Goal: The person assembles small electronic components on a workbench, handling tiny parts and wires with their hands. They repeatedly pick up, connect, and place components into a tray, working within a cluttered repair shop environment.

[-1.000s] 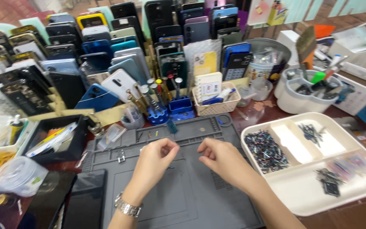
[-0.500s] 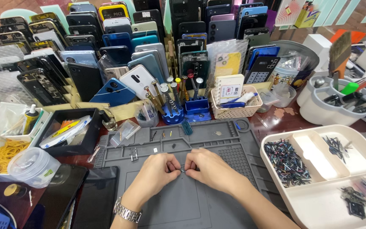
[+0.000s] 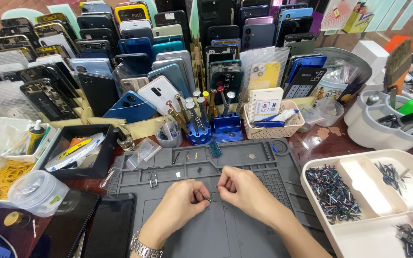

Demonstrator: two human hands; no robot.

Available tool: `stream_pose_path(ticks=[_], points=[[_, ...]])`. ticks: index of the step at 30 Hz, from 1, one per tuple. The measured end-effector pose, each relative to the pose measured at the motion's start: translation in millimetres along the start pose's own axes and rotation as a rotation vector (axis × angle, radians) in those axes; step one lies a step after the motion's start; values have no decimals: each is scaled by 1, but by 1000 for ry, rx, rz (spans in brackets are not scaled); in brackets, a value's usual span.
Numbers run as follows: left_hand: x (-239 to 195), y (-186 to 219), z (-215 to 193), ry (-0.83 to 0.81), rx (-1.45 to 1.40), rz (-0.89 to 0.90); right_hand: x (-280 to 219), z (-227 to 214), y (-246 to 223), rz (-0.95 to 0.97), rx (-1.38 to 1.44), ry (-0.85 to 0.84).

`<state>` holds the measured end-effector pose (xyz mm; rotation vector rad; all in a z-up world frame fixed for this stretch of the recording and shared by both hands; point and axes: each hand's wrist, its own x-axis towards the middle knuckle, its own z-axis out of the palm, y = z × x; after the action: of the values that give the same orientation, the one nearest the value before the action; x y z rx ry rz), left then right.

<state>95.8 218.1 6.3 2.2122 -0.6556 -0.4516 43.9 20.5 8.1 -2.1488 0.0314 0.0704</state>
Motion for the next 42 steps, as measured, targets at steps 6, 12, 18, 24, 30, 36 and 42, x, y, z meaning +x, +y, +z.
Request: stream_pose_path(ticks=[6, 12, 18, 24, 30, 36, 42], points=[[0, -2, 5, 38, 72, 112, -1, -3, -1, -65, 119, 7], [0, -6, 14, 93, 115, 121, 2, -2, 9, -6, 70, -15], [9, -13, 14, 180, -311, -46, 10, 4, 24, -3, 365, -34], [27, -15, 23, 105, -746, -102, 13, 9, 29, -48, 594, 5], [36, -22, 23, 52, -845, -146, 13, 9, 30, -115, 618, 67], [29, -17, 17, 70, -782, -155, 15, 14, 35, -96, 640, 33], [-2, 6, -1, 84, 50, -60, 16, 11, 36, -33, 577, 117]])
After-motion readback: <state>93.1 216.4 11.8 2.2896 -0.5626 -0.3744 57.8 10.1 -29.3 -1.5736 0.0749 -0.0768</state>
